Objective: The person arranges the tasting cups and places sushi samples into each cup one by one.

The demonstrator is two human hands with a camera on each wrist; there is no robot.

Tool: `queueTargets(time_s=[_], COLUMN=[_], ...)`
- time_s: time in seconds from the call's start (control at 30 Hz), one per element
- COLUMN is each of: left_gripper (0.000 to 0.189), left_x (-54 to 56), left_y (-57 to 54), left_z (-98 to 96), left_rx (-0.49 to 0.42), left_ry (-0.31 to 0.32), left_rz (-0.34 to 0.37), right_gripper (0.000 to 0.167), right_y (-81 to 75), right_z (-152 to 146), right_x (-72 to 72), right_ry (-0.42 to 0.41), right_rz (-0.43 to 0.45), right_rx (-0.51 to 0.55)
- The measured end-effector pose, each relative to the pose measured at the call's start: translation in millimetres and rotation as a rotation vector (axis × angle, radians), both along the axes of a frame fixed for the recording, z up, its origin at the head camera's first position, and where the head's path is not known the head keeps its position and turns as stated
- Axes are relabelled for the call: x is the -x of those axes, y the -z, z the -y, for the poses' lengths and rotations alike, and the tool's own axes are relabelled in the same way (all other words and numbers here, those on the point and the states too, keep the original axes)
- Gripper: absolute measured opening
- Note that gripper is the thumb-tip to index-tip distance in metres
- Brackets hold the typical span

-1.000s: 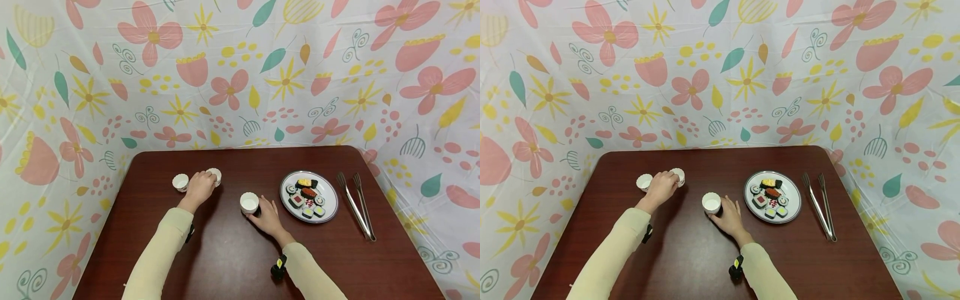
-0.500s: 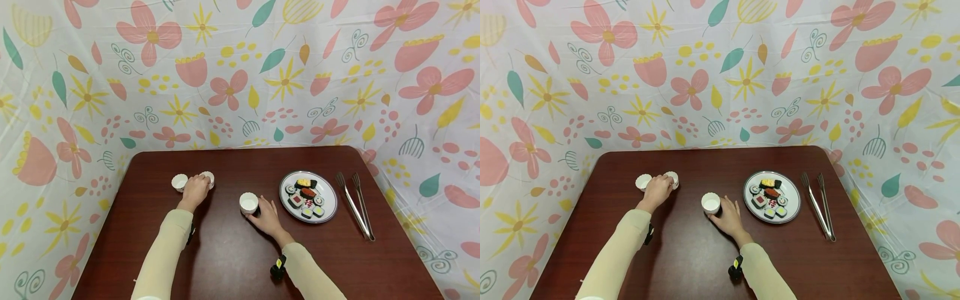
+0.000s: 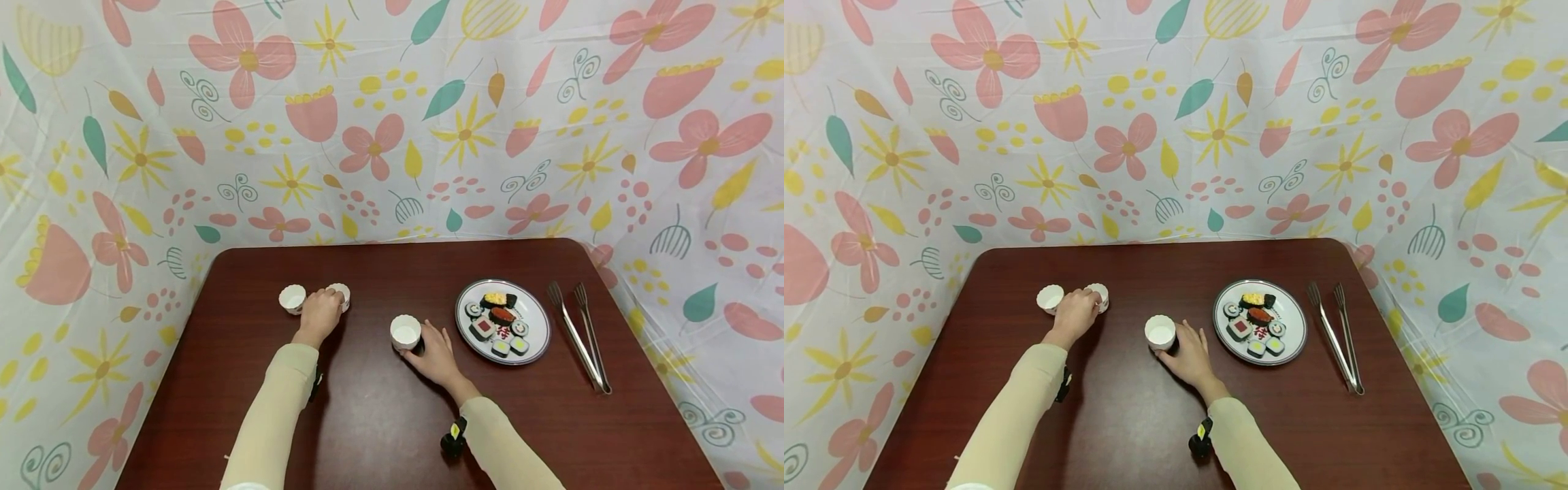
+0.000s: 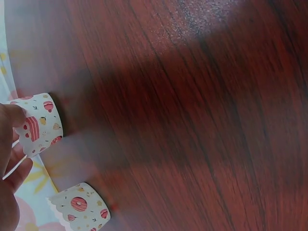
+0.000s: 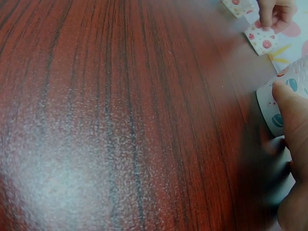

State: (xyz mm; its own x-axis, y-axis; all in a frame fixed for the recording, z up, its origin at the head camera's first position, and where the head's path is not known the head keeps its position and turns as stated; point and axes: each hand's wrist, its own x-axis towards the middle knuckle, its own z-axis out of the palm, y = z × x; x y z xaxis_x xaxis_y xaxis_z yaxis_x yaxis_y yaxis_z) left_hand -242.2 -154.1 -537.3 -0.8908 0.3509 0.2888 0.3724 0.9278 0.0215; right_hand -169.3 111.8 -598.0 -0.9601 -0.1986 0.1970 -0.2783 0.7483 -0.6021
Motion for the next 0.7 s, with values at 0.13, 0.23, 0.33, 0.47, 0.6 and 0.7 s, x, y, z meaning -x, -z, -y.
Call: queueTargets(time_s=[0.13, 0.23, 0.33, 0.47, 0.6, 0.7], left_gripper=[0.009, 0.011, 0.015, 0.023, 0.033, 0.04], left_x=[0.2, 0.1, -0.3, -1.1, -2.6, -2.9], left_y=[0.9, 2.1, 3.8, 4.7, 0.3, -5.2], left_z=[-0.6, -0.5, 0.1, 0.9, 0.2, -1.4], left_rx=[0.0, 0.008, 0.024, 0.025, -0.001, -0.022], left_ry=[-0.009, -0.015, -0.016, 0.003, 0.024, 0.039], left_rz=[0.003, 0.003, -0.017, -0.082, -0.098, -0.076], right_gripper=[0.065, 0.065, 0.064, 0.063, 0.063, 0.063], right_y=[0.0, -0.6, -1.9, -2.5, -1.9, -1.7], right_z=[0, 1, 1, 1, 0, 0], right_x=[0.0, -0.5, -1.3, -2.1, -2.3, -1.8], right_ry=[0.002, 0.005, 0.007, 0.009, 0.01, 0.009], right_rz=[0.005, -0.007, -0.025, -0.027, -0.02, -0.018], right_rx=[-0.004, -0.008, -0.01, -0.01, -0.016, -0.014])
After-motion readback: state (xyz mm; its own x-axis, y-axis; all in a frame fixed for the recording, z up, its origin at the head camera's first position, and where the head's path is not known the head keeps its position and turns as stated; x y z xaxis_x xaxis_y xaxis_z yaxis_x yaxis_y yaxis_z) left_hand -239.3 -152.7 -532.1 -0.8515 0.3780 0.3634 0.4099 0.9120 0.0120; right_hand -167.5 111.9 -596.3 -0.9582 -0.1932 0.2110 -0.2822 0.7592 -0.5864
